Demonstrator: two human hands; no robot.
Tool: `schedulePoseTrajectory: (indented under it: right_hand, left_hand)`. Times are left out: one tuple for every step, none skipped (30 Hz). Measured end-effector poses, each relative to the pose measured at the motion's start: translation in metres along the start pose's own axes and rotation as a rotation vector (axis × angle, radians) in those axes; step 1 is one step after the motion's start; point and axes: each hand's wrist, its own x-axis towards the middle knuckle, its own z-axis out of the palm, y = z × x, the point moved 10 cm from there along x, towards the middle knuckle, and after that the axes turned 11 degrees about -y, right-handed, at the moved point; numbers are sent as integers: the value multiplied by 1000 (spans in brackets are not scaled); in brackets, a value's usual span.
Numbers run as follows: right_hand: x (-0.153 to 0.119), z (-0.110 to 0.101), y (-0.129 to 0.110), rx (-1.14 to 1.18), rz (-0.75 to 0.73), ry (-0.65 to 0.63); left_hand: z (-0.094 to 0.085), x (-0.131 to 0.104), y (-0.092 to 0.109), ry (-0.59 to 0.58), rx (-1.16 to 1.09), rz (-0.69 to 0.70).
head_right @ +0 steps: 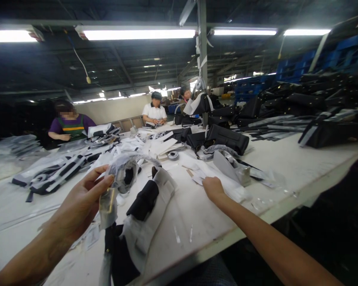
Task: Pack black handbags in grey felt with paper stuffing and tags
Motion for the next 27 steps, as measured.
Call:
schedulePoseTrajectory:
  right_hand:
    - [-1,-1,4,31,14,-4]
    - [-3,-1,8,69,27,-9]
    - [-5,-3,12,112,34,-8]
    - [-8,-7,15,157,34,2]
    - [-12,-13,16,205,26,22]
    - [-17,-21,16,259,9,50]
    - [-23,-30,13,316,-20,83]
    - [-30,-41,7,374,-59,114]
    - [-38,-53,-1,422,-106,140]
    - [-48,-65,-12,487,-164,159]
    - [-59,-78,-25,584,-238,167]
    - [-70,-89,-40,706,-326,162]
    - [-81,-101,-55,856,-429,140]
    - [-92,-111,-70,999,-528,109]
    - [-102,-119,-84,1122,-608,69]
    - [-109,-125,-96,1204,-659,27]
    - [-113,-129,-107,1234,-678,-2]
    - [-115,-133,-116,1243,-678,-12]
    - [-114,-136,-123,1244,-673,-7]
    - [-113,-140,-129,1247,-674,10]
    - [-111,-144,-135,1256,-683,27]
    - [-110,-149,-142,1276,-698,41]
    - [-108,-154,-148,1311,-720,40]
    - [-108,-157,-155,1356,-749,21]
    - [-108,-161,-163,1407,-782,-11]
    - [-109,-164,-170,1459,-814,-54]
    - [-111,-166,-176,1511,-843,-107]
  left_hand:
    - [1,-1,0,1,2,-7]
    - [1,-1,0,4,4,-11]
    - [1,-2,0,4,4,-11]
    - [1,-2,0,2,4,-9]
    - [1,-2,0,-1,4,-3]
    - [0,-2,1,-5,5,7]
    - [0,-2,1,-6,10,14]
    - [-1,-2,2,-5,23,20]
    - [-3,-3,2,1,41,24]
    - [-4,-3,3,9,61,25]
    - [-5,-3,4,16,82,26]
    - [-5,-3,5,21,101,25]
    - [-5,-3,7,25,117,27]
    - [-3,-4,9,24,132,28]
    - [-1,-4,11,21,143,30]
    - [1,-5,12,15,151,30]
    - [4,-6,14,10,157,31]
    - [8,-7,15,2,160,29]
    - [11,-8,17,-7,160,27]
    - [15,-10,18,-15,161,28]
    - [18,-11,20,-21,162,31]
    - [21,-12,22,-29,165,35]
    - [24,-13,24,-39,168,43]
    - [27,-14,26,-54,170,50]
    - [31,-14,28,-71,172,59]
    - [34,-15,29,-91,174,66]
    - [36,-15,30,-111,177,73]
